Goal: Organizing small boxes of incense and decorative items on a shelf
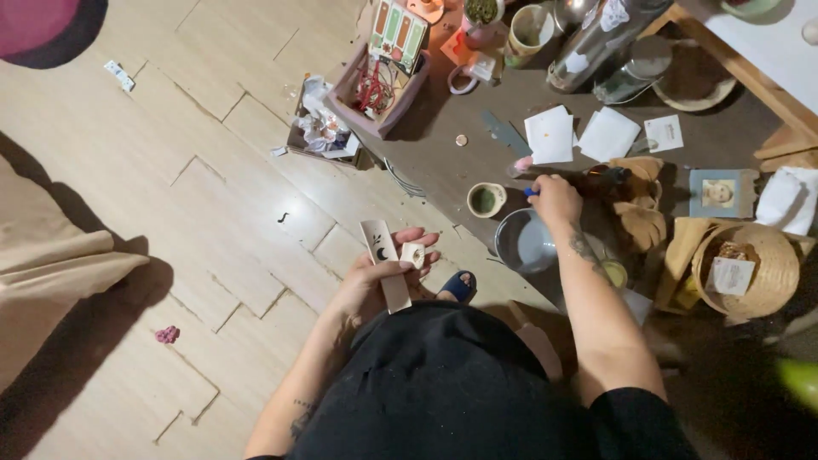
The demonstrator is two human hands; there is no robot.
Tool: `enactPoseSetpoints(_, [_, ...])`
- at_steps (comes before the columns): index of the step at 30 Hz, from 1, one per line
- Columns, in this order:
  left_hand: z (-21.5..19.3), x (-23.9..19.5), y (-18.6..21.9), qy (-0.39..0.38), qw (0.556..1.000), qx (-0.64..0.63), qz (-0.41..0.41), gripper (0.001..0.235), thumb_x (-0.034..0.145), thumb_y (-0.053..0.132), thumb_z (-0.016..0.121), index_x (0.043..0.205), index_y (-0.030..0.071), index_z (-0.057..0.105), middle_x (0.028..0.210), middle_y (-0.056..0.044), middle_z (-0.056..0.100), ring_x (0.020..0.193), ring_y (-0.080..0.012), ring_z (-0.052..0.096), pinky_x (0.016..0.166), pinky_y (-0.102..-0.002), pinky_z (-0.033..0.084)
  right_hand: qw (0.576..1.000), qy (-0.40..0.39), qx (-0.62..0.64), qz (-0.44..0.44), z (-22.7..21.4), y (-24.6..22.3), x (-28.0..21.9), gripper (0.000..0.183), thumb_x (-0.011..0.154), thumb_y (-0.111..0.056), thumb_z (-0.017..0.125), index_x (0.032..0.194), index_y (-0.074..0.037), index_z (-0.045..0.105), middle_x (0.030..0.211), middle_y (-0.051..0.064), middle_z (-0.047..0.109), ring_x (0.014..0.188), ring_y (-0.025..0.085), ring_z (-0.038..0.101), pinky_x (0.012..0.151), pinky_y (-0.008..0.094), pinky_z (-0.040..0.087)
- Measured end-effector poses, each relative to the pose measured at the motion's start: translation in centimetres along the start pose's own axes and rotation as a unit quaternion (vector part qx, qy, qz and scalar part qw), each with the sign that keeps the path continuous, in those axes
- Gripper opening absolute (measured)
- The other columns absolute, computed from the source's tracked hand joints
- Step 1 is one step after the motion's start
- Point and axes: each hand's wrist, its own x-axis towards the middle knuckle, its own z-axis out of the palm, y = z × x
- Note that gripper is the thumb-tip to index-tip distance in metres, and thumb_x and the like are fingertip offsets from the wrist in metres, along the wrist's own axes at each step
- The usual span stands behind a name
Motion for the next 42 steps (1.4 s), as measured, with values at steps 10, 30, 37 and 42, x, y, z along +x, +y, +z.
enactPoseSetpoints(10, [-5.3,3.5,-2.5,0.062,0.992,0.096,-0.054,0.026,0.077,0.000,0.065,0.102,-0.006,0.061,0.055,-0.013,0.048,0.046,-0.0222,0.052,0.044,-0.032,0.047,0.962,0.149,0.224,-0.047,-8.7,-2.6,-10.4,0.026,0.075,-0.015,0.074,0.099,-0.014,0.064,0.090,0.011,0.068,0.086,0.033,0.065,0.072,0.041,0.052])
enactPoseSetpoints(30, [2.9,5.9,-4.1,-0.059,0.967,0.234,-0.081,0.030,0.075,0.005,0.075,0.100,-0.007,0.064,0.066,-0.007,0.055,0.041,-0.0071,0.040,0.039,-0.020,0.034,0.423,-0.050,0.903,-0.055,-11.6,-7.4,-21.9,0.080,0.083,-0.064,0.039,0.136,-0.005,0.040,0.132,0.021,0.048,0.118,0.028,0.051,0.091,0.030,0.047])
enactPoseSetpoints(37, [4.7,5.1,-3.5,-0.050,0.969,0.213,-0.117,0.028,0.079,0.011,0.074,0.099,-0.005,0.064,0.064,-0.008,0.055,0.042,-0.0076,0.038,0.040,-0.021,0.034,0.485,0.002,0.874,0.009,-12.0,-8.8,-22.8,0.046,0.090,-0.015,0.049,0.133,0.001,0.041,0.135,0.023,0.047,0.124,0.031,0.048,0.101,0.033,0.043])
enactPoseSetpoints(42, [3.4,5.1,-4.1,-0.036,0.964,0.240,-0.105,0.028,0.078,0.012,0.076,0.098,-0.003,0.065,0.057,-0.006,0.049,0.040,-0.0098,0.039,0.040,-0.021,0.035,0.712,0.123,0.691,0.022,-11.4,-9.2,-22.7,0.024,0.090,-0.017,0.061,0.111,-0.011,0.068,0.098,-0.003,0.050,0.089,0.006,0.044,0.086,0.019,0.044])
